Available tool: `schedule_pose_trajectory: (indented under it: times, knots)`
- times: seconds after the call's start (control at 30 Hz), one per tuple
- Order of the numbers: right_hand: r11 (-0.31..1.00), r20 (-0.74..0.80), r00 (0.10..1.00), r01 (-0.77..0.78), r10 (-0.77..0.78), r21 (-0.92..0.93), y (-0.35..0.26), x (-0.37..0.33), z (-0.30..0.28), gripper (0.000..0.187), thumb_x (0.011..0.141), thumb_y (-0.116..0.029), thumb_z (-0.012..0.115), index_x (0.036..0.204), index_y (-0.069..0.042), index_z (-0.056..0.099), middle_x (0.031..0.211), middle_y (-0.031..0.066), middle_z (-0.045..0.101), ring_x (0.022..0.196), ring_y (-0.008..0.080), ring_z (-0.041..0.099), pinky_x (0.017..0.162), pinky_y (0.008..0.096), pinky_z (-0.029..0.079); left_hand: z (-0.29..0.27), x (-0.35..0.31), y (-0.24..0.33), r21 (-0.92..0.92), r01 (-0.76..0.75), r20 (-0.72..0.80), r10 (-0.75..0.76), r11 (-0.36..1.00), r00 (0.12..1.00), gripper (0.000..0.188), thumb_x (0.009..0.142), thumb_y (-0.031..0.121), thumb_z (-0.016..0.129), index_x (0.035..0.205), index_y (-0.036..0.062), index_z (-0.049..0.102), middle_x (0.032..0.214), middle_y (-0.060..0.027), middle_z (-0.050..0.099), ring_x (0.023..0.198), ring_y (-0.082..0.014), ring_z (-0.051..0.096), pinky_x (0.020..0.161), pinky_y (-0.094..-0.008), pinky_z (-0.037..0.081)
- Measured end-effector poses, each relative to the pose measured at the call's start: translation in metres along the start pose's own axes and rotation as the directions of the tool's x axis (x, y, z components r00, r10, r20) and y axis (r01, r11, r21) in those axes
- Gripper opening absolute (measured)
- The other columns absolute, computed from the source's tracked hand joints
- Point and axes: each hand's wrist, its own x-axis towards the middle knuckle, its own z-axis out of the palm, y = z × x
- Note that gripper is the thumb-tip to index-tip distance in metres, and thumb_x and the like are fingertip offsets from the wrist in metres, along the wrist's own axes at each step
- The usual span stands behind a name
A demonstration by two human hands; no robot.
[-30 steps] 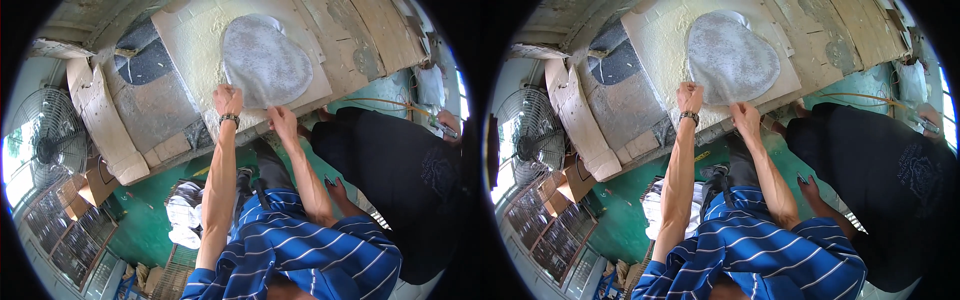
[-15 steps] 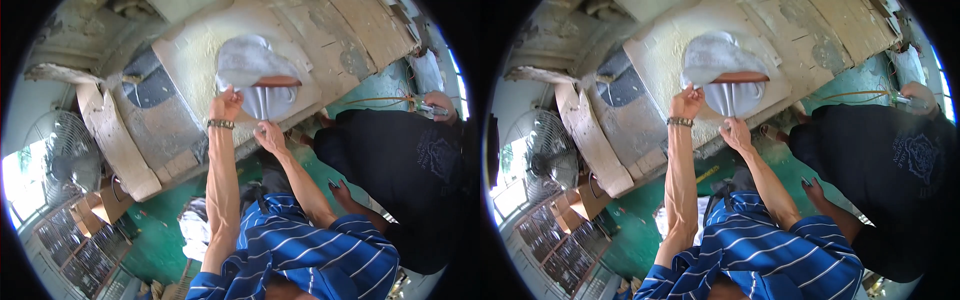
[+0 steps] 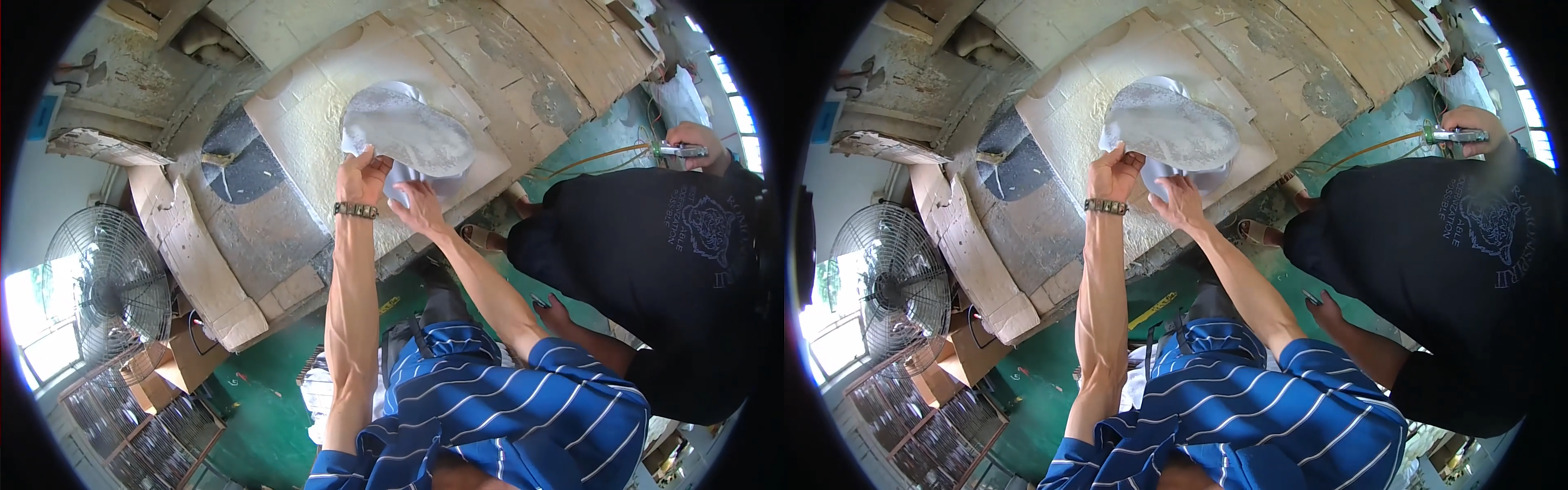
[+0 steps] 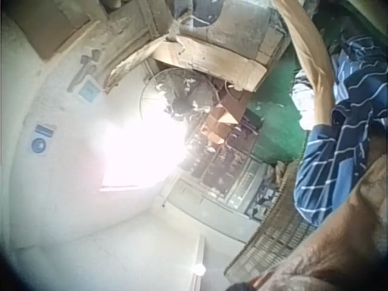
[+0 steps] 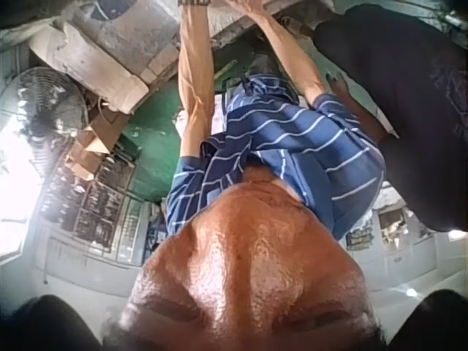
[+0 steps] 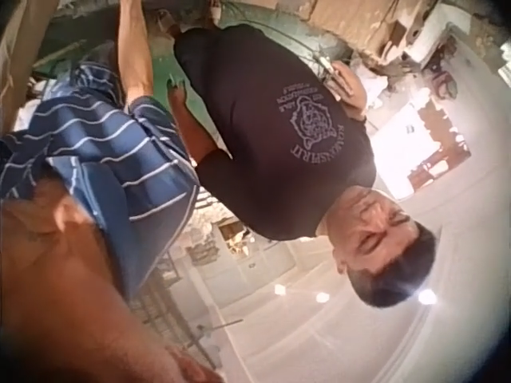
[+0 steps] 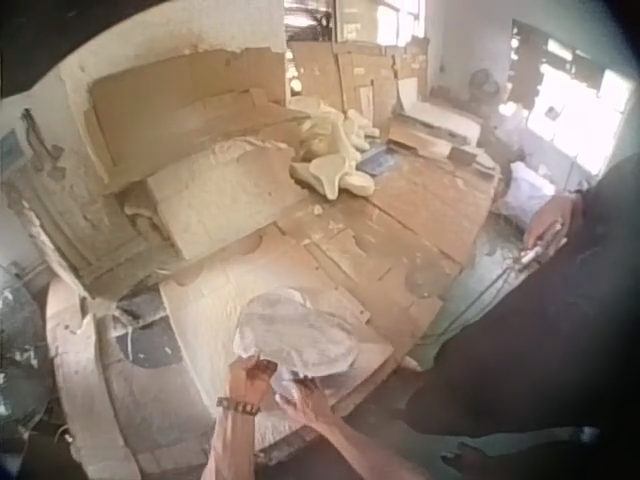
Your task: Transfer grey foam or felt components from a workbench and arrange them neatly on a wire cooling or storage rack.
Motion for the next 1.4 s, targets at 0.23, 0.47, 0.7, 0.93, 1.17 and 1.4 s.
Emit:
schedule_pose_trajectory:
  times: [0.23,0.47,0.7,0.93,1.17,1.4]
  knots:
    - [0.471,0.384,0.696,-0.704,0.607,0.532,0.021,0.022,0.013,0.037,0.088,-0.039,0.063,0.096,-0.003,0.067,0.071,0.0054,0.066,0.067,0.0169,0.064,0.065,0.0320,0.049,0.034,-0.149,0.119,-0.067,-0.547,0.392,0.526,0.834,0.754,0.055,0.087,0.011,0.055,0.136,-0.0090,0.040,0.137,-0.0210,0.049,0.124,-0.0330,0.048,0.101,-0.0463,0.039]
    - [0.278,0.770,0.539,-0.840,0.341,0.465,-0.093,-0.003,-0.040,0.076,0.090,-0.070,0.046,0.119,-0.001,0.060,0.070,0.0057,0.066,0.059,0.0102,0.059,0.046,0.0226,0.046,-0.041,-0.300,0.163,-0.063,-0.658,0.156,0.658,0.751,0.737,0.054,0.086,0.005,0.051,0.138,-0.0030,0.041,0.137,-0.0191,0.051,0.130,-0.0342,0.048,0.108,-0.0518,0.038]
    - [-0.389,0.878,0.190,-0.921,-0.438,0.005,-0.253,-0.069,-0.021,0.081,0.089,-0.074,0.040,0.135,-0.008,0.048,0.124,0.0223,0.061,0.109,0.0353,0.062,0.091,0.0499,0.050,-0.167,-0.431,0.131,-0.209,-0.766,-0.089,0.768,0.608,0.634,0.058,0.085,0.003,0.050,0.142,-0.0019,0.037,0.143,-0.0192,0.046,0.133,-0.0336,0.044,0.111,-0.0518,0.033]
    - [0.080,0.959,-0.128,-0.991,-0.253,-0.111,-0.350,-0.151,0.019,0.050,0.090,-0.050,0.063,0.121,-0.011,0.053,0.116,0.0143,0.061,0.100,0.0281,0.062,0.084,0.0481,0.051,-0.268,-0.553,0.088,-0.271,-0.799,-0.113,0.807,0.536,0.580,0.050,0.085,0.006,0.051,0.133,-0.0064,0.049,0.138,-0.0225,0.051,0.132,-0.0357,0.045,0.113,-0.0525,0.029]
    - [0.242,0.790,-0.561,-0.825,-0.248,-0.510,-0.450,-0.296,0.028,0.065,0.090,-0.046,0.065,0.131,-0.002,0.041,0.116,0.0237,0.062,0.102,0.0335,0.066,0.090,0.0560,0.051,-0.323,-0.684,0.027,-0.337,-0.911,-0.481,0.789,0.237,0.383,0.053,0.081,0.005,0.052,0.134,0.0007,0.049,0.127,-0.0131,0.059,0.120,-0.0290,0.056,0.104,-0.0459,0.042]
    - [0.300,0.626,-0.766,-0.638,-0.147,-0.709,-0.485,-0.400,0.061,0.040,0.083,-0.002,0.072,0.119,0.001,0.054,0.118,0.0226,0.062,0.102,0.0307,0.067,0.087,0.0493,0.056,-0.369,-0.744,-0.002,-0.254,-0.963,-0.681,0.691,0.085,0.241,0.053,0.081,0.006,0.055,0.133,-0.0019,0.049,0.131,-0.0158,0.057,0.123,-0.0299,0.053,0.107,-0.0468,0.039]
